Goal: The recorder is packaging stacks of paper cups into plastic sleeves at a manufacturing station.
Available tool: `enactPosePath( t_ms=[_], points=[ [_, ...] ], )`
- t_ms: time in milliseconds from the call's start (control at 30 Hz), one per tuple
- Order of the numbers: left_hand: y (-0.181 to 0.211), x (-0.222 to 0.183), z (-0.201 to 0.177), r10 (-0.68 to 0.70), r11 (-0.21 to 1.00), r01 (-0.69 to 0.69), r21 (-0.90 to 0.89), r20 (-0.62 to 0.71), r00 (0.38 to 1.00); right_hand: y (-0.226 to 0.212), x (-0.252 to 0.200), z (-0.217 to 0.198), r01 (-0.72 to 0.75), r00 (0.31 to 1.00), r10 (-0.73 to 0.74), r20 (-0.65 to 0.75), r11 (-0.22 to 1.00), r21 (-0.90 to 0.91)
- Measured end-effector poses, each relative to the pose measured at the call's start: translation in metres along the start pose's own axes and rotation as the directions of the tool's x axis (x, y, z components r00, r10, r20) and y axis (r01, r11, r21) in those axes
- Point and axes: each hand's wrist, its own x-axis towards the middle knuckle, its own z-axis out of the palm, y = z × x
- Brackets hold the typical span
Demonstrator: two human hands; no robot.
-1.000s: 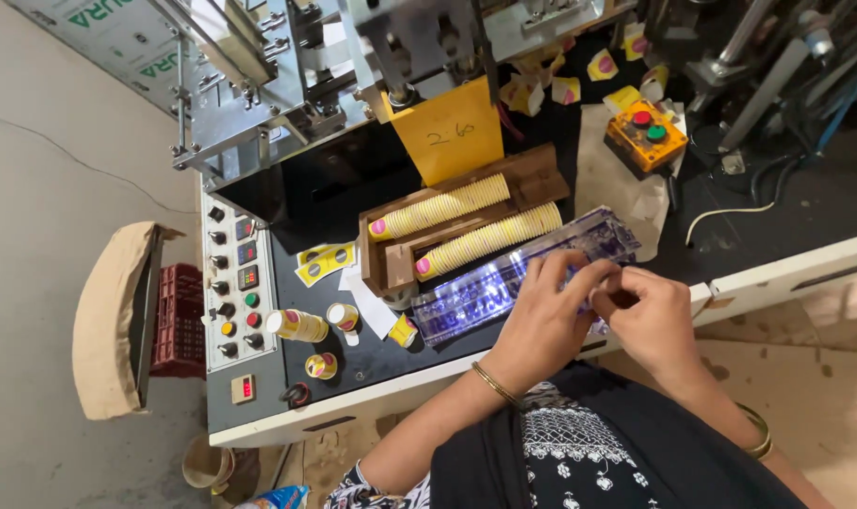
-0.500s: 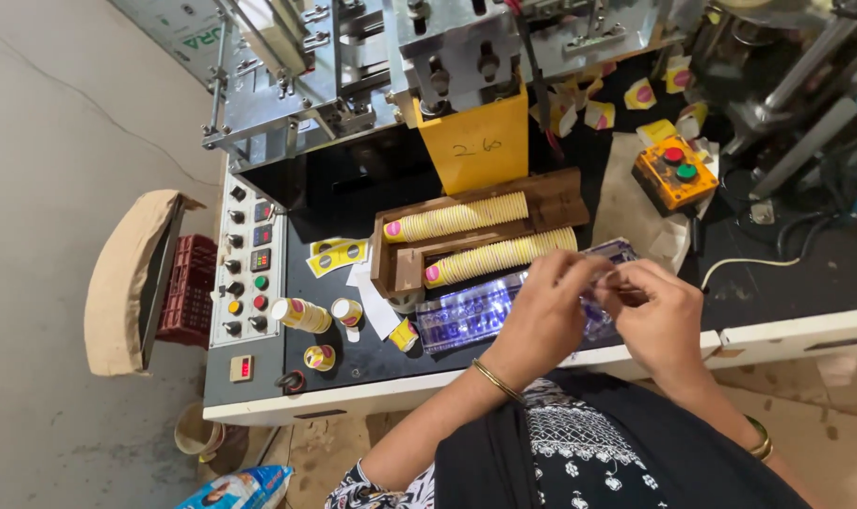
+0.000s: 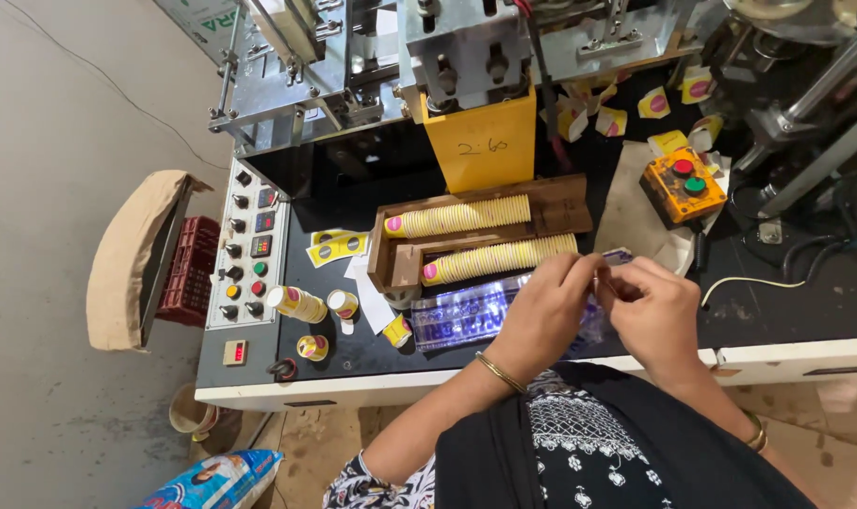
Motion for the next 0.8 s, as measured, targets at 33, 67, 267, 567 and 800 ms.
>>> enactPosePath(
  t_ms=[33, 67, 267, 567, 800],
  points=[
    [-0.004, -0.002, 0.001, -0.001, 1.000, 0.001, 0.002, -0.004, 1.000, -0.001, 0.002, -0.002, 0.003, 1.000, -0.003, 0.002, 1.000, 0.001],
    [-0.007, -0.003, 0.004, 0.010, 0.999, -0.009, 0.036, -0.028, 1.000, -0.001, 0.004, -0.005, 0.027, 1.000, -0.027, 0.008, 0.998, -0.049],
    [-0.002, 0.004, 0.007, -0.004, 1.000, 0.007, 0.021, -0.124, 0.992, -0.004, 0.005, -0.007, 0.083, 0.996, -0.084, -0.028, 0.996, -0.031],
    [-0.013, -0.008, 0.036, -0.108, 0.994, 0.110, 0.005, -0.147, 0.983, -0.003, -0.007, -0.007, 0.061, 0.998, -0.063, -0.020, 0.993, -0.098],
    [-0.016, -0.002, 0.041, -0.236, 0.970, 0.243, 0.010, -0.212, 0.948, -0.017, -0.020, -0.015, 0.074, 0.995, -0.070, -0.073, 0.996, 0.053]
  ],
)
